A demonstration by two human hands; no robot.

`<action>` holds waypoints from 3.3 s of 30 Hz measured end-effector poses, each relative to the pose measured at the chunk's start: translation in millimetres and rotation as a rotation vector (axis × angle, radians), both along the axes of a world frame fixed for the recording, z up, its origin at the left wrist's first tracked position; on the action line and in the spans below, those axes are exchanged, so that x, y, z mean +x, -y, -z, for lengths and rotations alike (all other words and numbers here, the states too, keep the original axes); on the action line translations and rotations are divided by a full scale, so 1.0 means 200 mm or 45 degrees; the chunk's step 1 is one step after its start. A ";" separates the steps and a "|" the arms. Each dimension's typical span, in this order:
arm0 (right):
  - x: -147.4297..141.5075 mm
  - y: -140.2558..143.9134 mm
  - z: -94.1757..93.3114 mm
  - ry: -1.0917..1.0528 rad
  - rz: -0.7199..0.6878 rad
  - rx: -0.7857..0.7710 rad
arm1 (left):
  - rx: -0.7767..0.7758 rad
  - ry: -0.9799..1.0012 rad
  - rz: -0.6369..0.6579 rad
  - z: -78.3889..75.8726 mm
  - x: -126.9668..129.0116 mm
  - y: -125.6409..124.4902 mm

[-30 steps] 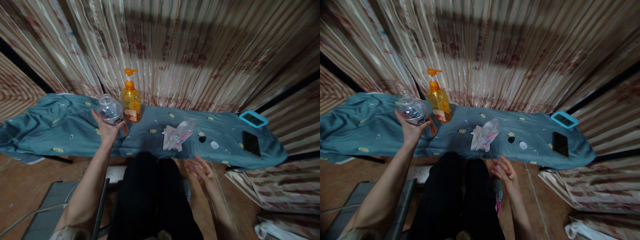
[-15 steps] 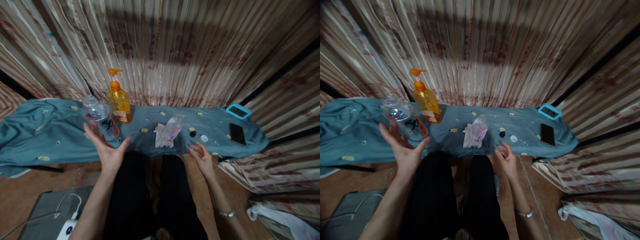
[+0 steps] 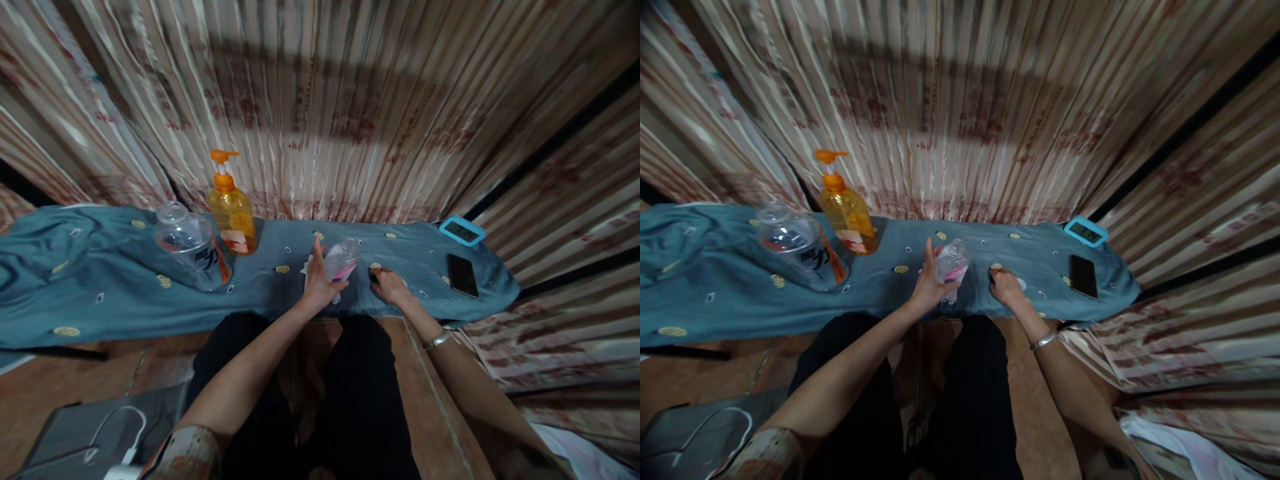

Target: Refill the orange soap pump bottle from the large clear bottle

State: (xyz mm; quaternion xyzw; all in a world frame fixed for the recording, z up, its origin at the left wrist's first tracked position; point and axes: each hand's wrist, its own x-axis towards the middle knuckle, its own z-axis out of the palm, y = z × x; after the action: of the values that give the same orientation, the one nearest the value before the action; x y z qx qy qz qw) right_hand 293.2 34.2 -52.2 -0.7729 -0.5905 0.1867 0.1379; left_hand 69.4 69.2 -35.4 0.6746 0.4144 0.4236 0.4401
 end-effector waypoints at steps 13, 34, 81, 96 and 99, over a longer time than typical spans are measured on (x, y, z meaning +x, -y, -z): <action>-0.12 0.00 -0.63 -0.258 -0.432 0.371 | -0.057 -0.040 0.002 0.11 0.00 -0.05; -0.35 -0.14 -0.90 0.689 -0.865 0.099 | -0.108 -0.069 0.048 0.09 0.01 -0.04; -0.47 -0.13 -0.99 0.860 -0.797 -0.116 | -0.074 -0.192 0.060 0.07 0.00 -0.04; -0.45 -0.13 -0.95 0.853 -0.679 -0.037 | -0.012 -0.169 0.075 0.11 -0.02 -0.05; -0.45 -0.14 -0.95 0.848 -0.668 -0.009 | 0.007 -0.138 0.074 0.13 -0.03 -0.06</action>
State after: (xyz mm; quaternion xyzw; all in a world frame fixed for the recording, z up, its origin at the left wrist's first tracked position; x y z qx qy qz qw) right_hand 202.7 62.6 136.8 -0.6150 -0.7789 -0.0423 -0.1153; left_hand 63.8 80.8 -62.1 0.7096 0.4166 0.3745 0.4274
